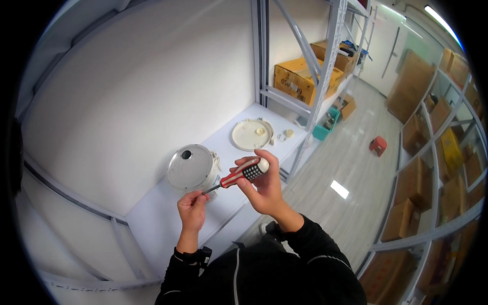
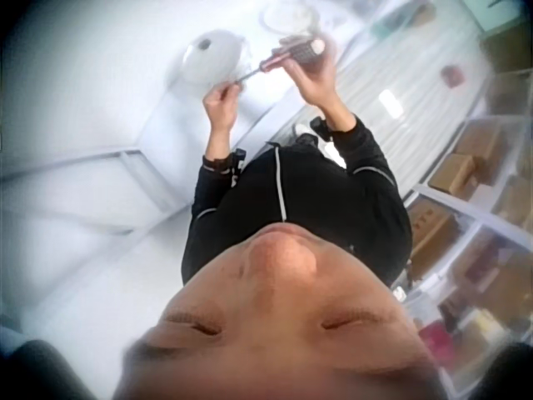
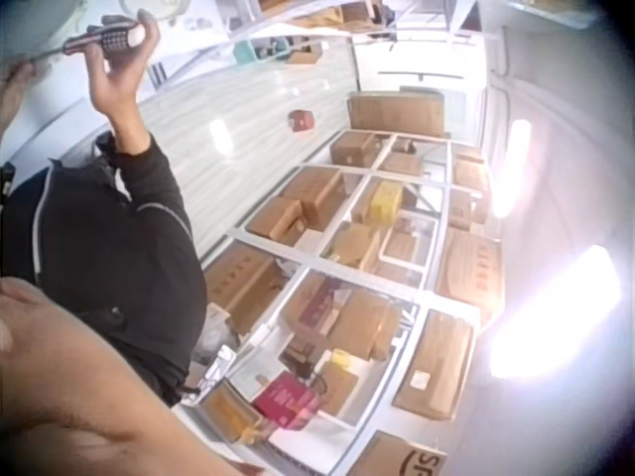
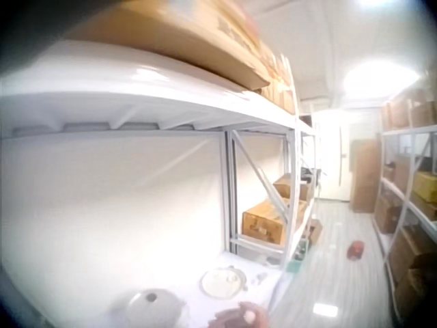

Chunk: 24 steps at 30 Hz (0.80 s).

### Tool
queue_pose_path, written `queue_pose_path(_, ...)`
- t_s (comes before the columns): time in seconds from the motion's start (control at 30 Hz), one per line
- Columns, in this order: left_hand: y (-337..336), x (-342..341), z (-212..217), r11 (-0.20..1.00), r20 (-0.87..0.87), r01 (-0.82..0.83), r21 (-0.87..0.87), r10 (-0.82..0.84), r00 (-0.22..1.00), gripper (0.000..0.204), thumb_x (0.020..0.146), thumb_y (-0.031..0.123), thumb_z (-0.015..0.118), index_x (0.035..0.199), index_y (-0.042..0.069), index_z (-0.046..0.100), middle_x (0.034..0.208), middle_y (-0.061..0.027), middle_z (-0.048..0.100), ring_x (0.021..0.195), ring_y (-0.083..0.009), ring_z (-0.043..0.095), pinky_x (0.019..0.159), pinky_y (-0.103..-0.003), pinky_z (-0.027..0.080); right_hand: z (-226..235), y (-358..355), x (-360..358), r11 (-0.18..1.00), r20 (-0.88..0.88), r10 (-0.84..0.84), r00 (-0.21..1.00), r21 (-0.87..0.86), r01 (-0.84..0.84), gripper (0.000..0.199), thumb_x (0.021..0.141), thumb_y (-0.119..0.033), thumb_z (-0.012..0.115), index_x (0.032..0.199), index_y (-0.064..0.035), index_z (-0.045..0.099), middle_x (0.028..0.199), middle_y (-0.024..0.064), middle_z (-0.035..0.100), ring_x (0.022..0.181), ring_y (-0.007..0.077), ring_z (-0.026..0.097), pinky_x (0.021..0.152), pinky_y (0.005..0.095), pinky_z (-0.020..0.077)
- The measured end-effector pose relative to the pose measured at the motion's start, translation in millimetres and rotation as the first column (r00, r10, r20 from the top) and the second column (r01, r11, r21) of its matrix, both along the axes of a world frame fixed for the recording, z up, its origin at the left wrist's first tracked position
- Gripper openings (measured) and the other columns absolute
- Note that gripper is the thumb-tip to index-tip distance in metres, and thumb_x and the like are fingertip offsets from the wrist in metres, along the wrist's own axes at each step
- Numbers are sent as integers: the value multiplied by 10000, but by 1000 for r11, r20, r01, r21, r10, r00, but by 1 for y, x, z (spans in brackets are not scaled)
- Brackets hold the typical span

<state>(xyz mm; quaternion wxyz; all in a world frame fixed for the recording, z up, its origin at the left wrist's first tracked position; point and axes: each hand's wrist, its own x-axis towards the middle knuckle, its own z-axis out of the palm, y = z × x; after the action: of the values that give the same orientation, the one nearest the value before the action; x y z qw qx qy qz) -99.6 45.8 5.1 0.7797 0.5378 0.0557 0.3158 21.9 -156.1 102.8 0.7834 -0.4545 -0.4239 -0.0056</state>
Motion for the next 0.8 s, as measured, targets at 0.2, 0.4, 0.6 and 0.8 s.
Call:
queue_pose_path(0.2,8,-13,9,972,-87,-9,234,30,996,140,948,-42,745,1087,-47,731,998,-105,777,931,-155,731,835,-270,568,6,4,-6,996,-53,7,999,-94,-12,798,972,6,710,1568,-92,188,1231,207,595,1120,280,688,923,438,623)
queue_pose_path(0.4,15,-7,25,752,-14,-132,646,185,983,216,879,4,803,1087,-3,746,1013,-113,777,882,-211,726,838,-328,572,6,14,-2,990,48,-4,999,-138,11,808,955,24,727,1574,-82,219,1192,190,610,1089,264,687,914,428,628)
queue_pose_path(0.6,33,-2,36,530,25,-219,819,349,937,236,791,35,847,1009,55,759,1052,-105,746,1016,-320,693,966,-423,542,-1,33,9,987,78,34,996,-160,-22,798,958,43,715,1579,-76,229,1191,177,616,1091,248,681,899,404,633)
queue_pose_path(0.8,59,17,19,343,83,-261,902,456,886,170,781,102,859,907,106,746,1106,-48,726,1175,-323,647,1139,-541,406,0,70,31,969,217,48,975,-246,7,779,927,42,761,1558,-41,311,1209,164,631,1093,235,696,920,374,626)
